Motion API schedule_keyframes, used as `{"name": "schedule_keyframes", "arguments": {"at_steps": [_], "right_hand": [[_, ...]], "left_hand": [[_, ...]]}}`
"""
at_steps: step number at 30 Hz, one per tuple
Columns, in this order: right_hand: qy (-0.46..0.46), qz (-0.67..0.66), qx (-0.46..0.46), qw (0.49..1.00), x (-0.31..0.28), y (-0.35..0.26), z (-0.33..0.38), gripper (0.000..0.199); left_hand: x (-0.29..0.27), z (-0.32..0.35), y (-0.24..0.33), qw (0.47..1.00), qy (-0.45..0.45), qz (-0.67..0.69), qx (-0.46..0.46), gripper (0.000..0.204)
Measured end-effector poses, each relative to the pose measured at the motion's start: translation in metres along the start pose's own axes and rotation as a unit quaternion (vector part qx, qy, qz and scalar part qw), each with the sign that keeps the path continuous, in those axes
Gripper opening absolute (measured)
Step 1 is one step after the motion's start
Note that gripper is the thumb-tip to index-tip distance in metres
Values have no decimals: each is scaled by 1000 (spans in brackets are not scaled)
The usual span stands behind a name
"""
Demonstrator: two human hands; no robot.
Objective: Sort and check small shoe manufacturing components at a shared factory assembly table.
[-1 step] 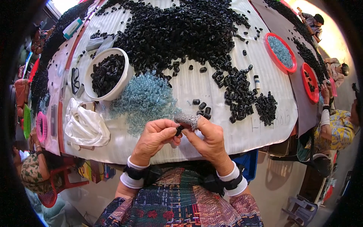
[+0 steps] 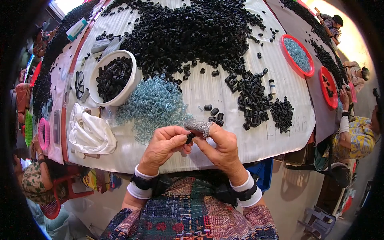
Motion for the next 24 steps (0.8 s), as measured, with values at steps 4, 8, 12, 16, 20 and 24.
{"name": "schedule_keyframes", "arguments": {"at_steps": [4, 8, 12, 16, 20, 24], "right_hand": [[25, 61, -48, 997, -3, -7, -1, 28], [15, 97, -65, 993, -5, -10, -2, 27], [-30, 105, -65, 992, -4, -9, -8, 25], [-48, 90, -81, 991, -1, -11, -10, 23], [-7, 96, -86, 992, 2, -12, -8, 23], [68, -6, 22, 997, 6, 2, -1, 25]], "left_hand": [[-2, 0, -2, 1000, 7, -12, -17, 20], [-2, -1, -2, 999, -7, -32, -28, 16], [-2, -1, 3, 998, -7, -47, -32, 14], [2, 0, 3, 997, -5, -61, -49, 12], [1, -1, 2, 999, -3, -38, -37, 14], [-3, -2, -2, 1000, 15, -16, -16, 19]]}}
Point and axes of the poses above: each hand's wrist, its own z-axis away from the middle knuckle, its own x-axis out of the palm, y = z × x, the point moved 7 cm from there along -z, towards the middle knuckle, and after that the axes turned 11 degrees about z, right-handed, at the moved point
